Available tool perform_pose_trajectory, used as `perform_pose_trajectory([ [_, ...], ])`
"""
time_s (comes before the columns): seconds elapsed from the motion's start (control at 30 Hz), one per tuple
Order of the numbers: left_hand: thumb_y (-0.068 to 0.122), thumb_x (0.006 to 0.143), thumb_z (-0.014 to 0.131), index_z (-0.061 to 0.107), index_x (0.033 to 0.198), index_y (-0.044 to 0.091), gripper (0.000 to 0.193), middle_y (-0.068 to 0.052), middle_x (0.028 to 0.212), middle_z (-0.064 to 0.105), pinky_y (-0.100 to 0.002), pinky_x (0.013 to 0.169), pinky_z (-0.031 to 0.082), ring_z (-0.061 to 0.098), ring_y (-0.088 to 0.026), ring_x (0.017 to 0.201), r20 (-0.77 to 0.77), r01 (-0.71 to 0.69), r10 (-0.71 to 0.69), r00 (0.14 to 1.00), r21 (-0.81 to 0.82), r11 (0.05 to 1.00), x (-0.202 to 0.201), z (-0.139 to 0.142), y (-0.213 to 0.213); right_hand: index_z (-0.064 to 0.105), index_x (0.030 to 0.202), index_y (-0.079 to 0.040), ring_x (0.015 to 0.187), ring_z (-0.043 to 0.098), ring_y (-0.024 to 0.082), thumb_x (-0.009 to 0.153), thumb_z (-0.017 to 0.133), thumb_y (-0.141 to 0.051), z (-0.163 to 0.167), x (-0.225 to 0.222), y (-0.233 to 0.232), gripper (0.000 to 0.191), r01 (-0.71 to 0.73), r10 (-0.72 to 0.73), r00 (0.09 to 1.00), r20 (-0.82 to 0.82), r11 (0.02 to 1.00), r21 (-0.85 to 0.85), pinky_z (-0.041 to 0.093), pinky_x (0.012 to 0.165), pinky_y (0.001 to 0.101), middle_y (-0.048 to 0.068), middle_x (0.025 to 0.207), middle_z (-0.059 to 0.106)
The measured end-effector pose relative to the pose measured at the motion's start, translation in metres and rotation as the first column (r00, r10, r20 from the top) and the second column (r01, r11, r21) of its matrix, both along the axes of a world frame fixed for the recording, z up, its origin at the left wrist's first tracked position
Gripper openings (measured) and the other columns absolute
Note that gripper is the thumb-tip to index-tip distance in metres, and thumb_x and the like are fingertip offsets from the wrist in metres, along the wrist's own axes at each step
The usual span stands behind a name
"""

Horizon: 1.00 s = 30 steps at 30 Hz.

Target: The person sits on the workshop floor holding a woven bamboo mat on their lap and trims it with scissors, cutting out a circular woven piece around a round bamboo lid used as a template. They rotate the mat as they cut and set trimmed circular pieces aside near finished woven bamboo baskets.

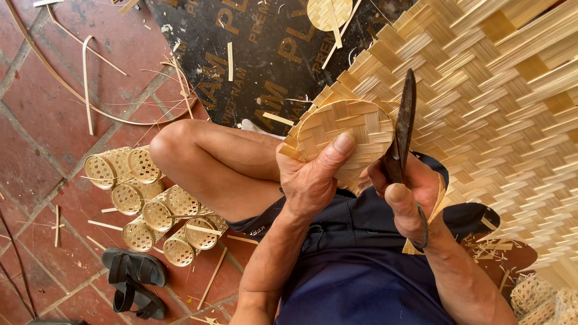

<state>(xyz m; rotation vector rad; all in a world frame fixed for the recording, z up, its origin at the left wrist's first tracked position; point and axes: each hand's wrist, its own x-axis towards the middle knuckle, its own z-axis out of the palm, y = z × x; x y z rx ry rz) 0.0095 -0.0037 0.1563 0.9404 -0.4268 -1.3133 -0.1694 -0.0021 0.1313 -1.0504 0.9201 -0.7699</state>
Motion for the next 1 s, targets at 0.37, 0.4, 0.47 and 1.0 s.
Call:
perform_pose_trajectory([
  [0.37,0.01,0.101,0.07,0.07,0.123,-0.007,0.027,-0.006,0.095,0.073,-0.025,0.063,0.051,0.062,-0.01,0.074,0.373,-0.024,-0.025,0.927,0.127,0.992,-0.001,0.006,-0.012,0.034,0.151,0.004,0.1,0.053,0.016,0.092,0.053,-0.08,0.014,0.018,0.014,0.104,-0.1,0.053,0.94,0.338,0.987,0.123,0.043,0.081,0.0297,0.011,0.124,0.056],
  [0.4,0.009,0.104,0.07,0.071,0.121,-0.006,0.023,-0.005,0.093,0.073,-0.024,0.064,0.052,0.063,-0.009,0.074,0.493,-0.031,-0.011,0.87,0.078,0.996,0.002,0.006,-0.012,0.033,0.154,0.004,0.1,0.052,0.017,0.092,0.053,-0.08,0.019,0.019,0.02,0.107,-0.13,0.063,0.937,0.345,0.976,0.175,0.043,0.083,0.0304,0.012,0.125,0.055],
  [0.47,0.009,0.109,0.071,0.073,0.116,-0.005,0.016,-0.003,0.089,0.073,-0.021,0.066,0.054,0.065,-0.008,0.073,0.698,-0.018,0.031,0.715,-0.027,0.999,0.008,0.006,-0.01,0.03,0.159,0.005,0.1,0.051,0.018,0.09,0.053,-0.081,0.027,0.015,0.03,0.113,-0.183,0.077,0.931,0.356,0.944,0.274,0.042,0.087,0.0317,0.014,0.126,0.055],
  [1.0,0.006,0.102,0.073,0.067,0.127,-0.01,0.03,-0.013,0.113,0.074,-0.032,0.089,0.06,0.07,-0.017,0.099,0.05,0.052,-0.053,0.997,0.026,0.998,0.02,0.011,0.012,0.052,0.135,0.006,0.084,0.046,0.013,0.08,0.053,-0.09,0.033,-0.014,-0.012,0.111,-0.267,0.255,0.963,0.085,0.948,0.175,0.039,0.073,0.0276,0.006,0.102,0.054],
])
